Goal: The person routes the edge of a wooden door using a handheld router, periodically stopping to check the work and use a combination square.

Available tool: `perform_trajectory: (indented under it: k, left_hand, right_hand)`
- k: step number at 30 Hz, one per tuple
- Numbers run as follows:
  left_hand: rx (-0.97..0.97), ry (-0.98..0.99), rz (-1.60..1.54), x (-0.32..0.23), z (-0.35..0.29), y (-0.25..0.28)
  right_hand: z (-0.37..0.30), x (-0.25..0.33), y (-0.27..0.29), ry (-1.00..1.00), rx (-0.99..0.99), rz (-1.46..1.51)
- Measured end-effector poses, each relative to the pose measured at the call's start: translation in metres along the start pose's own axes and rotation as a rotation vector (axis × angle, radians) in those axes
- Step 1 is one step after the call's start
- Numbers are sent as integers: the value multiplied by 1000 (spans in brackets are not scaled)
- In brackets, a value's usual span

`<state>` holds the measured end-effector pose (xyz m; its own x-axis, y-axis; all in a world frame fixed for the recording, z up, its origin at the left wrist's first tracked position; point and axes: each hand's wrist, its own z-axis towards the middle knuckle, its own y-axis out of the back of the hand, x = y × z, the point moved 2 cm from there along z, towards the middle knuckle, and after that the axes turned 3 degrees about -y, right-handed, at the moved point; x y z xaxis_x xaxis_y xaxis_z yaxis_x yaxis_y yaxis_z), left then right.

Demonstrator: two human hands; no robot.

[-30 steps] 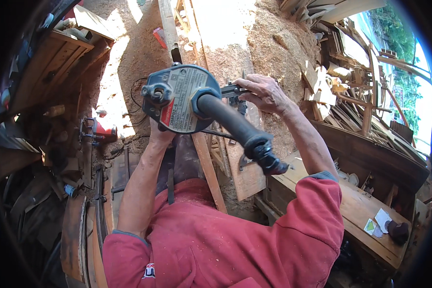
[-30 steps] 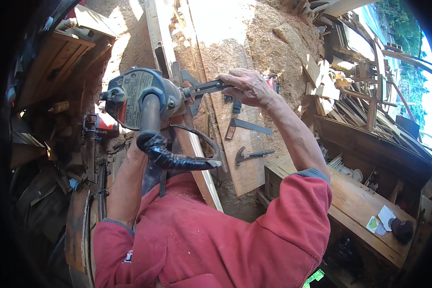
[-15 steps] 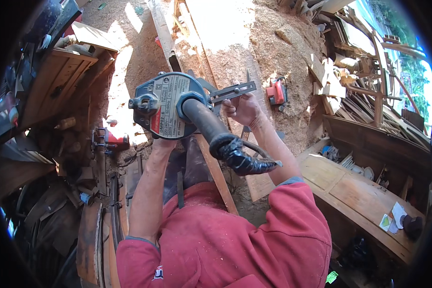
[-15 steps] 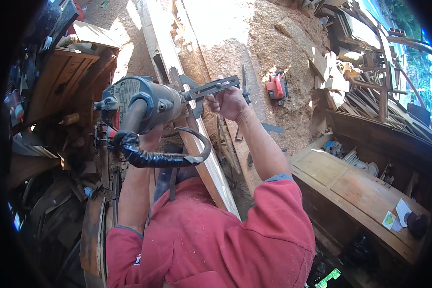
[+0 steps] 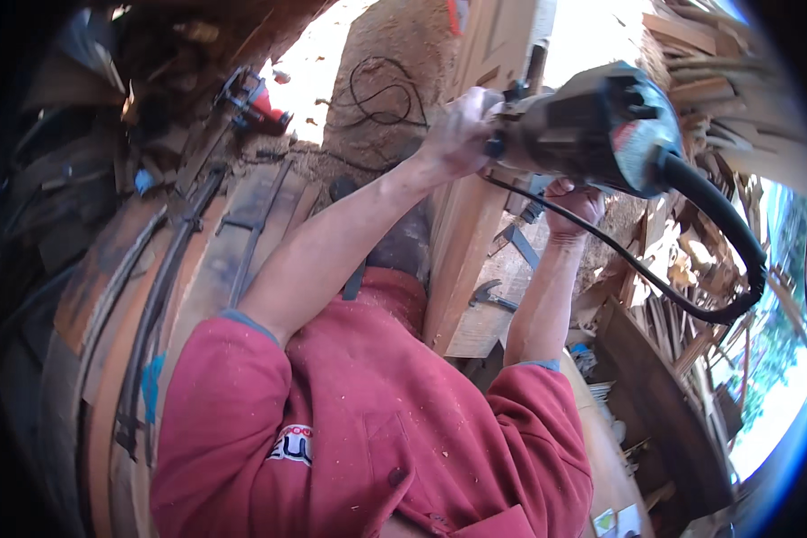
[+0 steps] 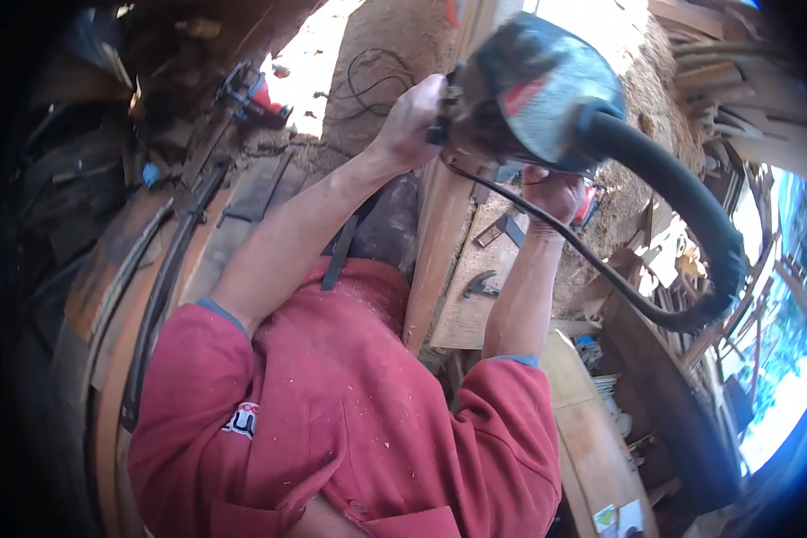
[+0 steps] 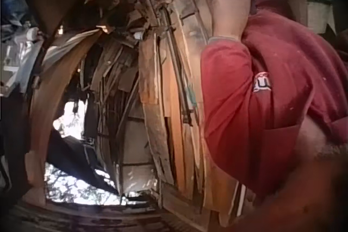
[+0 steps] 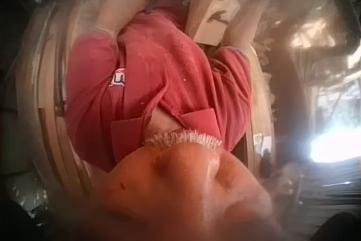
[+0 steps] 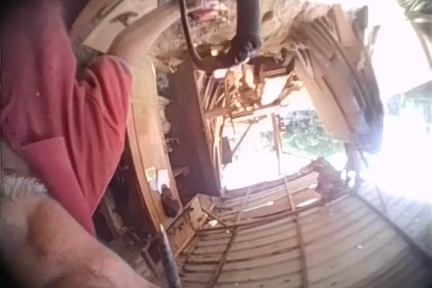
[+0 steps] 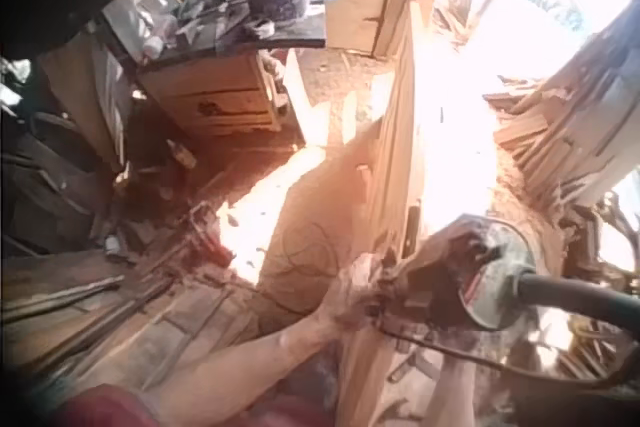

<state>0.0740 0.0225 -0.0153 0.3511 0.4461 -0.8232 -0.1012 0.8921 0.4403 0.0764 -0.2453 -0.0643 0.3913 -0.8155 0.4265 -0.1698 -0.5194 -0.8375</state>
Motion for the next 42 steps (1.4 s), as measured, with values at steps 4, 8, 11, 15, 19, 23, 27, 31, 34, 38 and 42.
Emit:
perform_trajectory:
  k: [4, 8, 11, 15, 19, 23, 27, 31, 34, 38, 42]
  left_hand:
    - [1, 253, -109, 5, -1, -5]
    - [-2, 74, -24, 12, -5, 4]
    - [176, 645, -556, -7, -5, 27]
    - [233, 519, -341, -8, 0, 14]
    - [433, 291, -78, 4, 13, -10]
    - [-91, -117, 230, 46, 15, -17]
    - [160, -110, 256, 30, 22, -21]
    - [185, -134, 330, 35, 24, -19]
    - [-22, -105, 309, 53, 20, -15]
    - [-26, 93, 443, 39, 21, -23]
    - [389, 216, 175, 2, 17, -6]
  right_hand:
    - [-8, 19, 3, 84, 27, -557]
    - [-4, 21, -16, 45, 5, -797]
    - [-4, 30, -14, 117, -9, -928]
    - [-5, 10, -21, 356, -93, -891]
    - [-3, 6, -12, 456, -146, -799]
    - [-5, -2, -28, 261, -24, -582]
    - [-33, 38, -54, 394, -44, -1558]
    - [-15, 57, -79, 425, 102, -2254]
    - [3, 55, -92, 293, 150, -2294]
    - [14, 52, -76, 392, 316, -2282]
    - [-5, 71, -62, 304, 238, -2350]
